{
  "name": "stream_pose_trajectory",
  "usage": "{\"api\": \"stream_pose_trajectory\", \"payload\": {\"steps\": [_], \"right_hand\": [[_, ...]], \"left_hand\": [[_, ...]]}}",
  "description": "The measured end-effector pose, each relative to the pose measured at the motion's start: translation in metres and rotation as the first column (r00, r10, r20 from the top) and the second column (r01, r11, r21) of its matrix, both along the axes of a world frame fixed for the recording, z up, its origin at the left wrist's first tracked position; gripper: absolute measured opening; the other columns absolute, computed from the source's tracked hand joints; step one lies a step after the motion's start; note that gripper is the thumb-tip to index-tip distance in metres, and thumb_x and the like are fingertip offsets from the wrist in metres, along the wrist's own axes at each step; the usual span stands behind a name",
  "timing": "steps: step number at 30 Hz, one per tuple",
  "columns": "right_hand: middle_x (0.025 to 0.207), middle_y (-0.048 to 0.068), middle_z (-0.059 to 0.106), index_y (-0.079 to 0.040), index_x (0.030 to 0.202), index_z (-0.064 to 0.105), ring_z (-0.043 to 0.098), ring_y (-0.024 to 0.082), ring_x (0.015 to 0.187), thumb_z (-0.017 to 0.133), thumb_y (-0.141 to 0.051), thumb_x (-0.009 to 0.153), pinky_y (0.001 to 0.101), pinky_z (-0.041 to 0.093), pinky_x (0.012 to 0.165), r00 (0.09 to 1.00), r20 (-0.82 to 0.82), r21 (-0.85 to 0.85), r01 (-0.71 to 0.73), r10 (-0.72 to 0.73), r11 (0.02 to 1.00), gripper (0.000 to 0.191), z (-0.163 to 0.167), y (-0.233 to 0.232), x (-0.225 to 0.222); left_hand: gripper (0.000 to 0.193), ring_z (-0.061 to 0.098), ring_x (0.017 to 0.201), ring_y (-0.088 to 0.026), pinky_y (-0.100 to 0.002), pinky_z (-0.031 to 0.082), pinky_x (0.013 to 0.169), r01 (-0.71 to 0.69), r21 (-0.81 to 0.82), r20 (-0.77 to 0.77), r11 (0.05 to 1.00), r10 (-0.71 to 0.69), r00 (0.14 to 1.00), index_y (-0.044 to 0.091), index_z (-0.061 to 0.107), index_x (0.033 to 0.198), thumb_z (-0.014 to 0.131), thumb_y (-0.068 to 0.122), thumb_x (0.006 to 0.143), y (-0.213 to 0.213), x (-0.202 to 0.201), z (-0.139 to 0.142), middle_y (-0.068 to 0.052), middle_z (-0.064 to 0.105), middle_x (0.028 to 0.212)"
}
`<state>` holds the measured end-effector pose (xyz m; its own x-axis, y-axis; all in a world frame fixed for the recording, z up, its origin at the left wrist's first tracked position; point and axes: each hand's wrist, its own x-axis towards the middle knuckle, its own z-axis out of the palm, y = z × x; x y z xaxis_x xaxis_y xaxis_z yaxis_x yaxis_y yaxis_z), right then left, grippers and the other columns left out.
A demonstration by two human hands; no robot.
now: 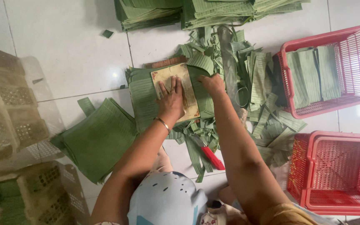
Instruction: The person sits on the floor trimming banana leaves. They align a stack of leaves against a cardboard template on a small board, cut off excess edges with a red-handled knife, place trimmed leaves into a red plastic basket, and stack finished leaves nearby.
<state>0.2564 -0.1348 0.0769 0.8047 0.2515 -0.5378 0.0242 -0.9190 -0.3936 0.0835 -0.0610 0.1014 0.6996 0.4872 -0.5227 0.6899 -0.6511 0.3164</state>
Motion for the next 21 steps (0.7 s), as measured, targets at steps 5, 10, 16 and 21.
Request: {"api": "stream_pose_trajectory", "payload": {"steps": [5,10,16,21], "right_hand": [[0.120,0.028,0.067,0.000,0.128,0.044,0.064,0.045,0.115,0.077,-0.055,0.080,0.0507,0.050,0.098,0.986,0.165,0.069,0.011,-0.023,0.998,0.080,0.007,0.004,-0.036],[0.116,0.030,0.065,-0.002,0.118,0.041,0.062,0.049,0.109,0.085,-0.051,0.079,0.0530,0.051,0.090,0.950,0.311,0.240,-0.048,-0.030,0.970,0.076,0.006,0.000,-0.048],[0.115,0.028,0.068,-0.007,0.125,0.035,0.065,0.049,0.109,0.085,-0.040,0.079,0.0519,0.052,0.093,0.994,0.106,0.257,-0.041,0.014,0.966,0.075,-0.013,-0.007,-0.027],[0.122,0.024,0.068,-0.011,0.130,0.036,0.068,0.040,0.114,0.086,-0.028,0.081,0.0489,0.055,0.094,0.991,0.112,0.393,-0.106,0.067,0.914,0.072,-0.008,-0.024,-0.001]], "left_hand": [[0.123,0.005,0.153,-0.054,-0.078,0.040,0.102,0.006,0.018,-0.005,1.000,-0.006,1.000,0.015,0.005,0.164,0.086,0.017,0.072,0.000,0.001,-0.002,-0.002,0.000,0.173],[0.131,0.003,0.154,-0.052,-0.078,0.036,0.105,-0.011,-0.015,-0.027,1.000,0.010,1.000,0.015,0.003,0.163,0.092,0.021,0.067,0.002,0.002,0.000,-0.002,-0.001,0.173],[0.128,0.001,0.154,-0.052,-0.078,0.036,0.105,-0.004,-0.012,-0.035,1.000,0.004,0.999,0.015,0.002,0.163,0.090,0.020,0.071,0.000,0.003,-0.001,-0.002,-0.003,0.173],[0.127,0.000,0.153,-0.053,-0.077,0.037,0.104,0.014,-0.018,-0.043,1.000,-0.015,0.999,0.014,0.000,0.163,0.090,0.023,0.073,0.003,0.004,-0.002,-0.003,-0.005,0.173]]}}
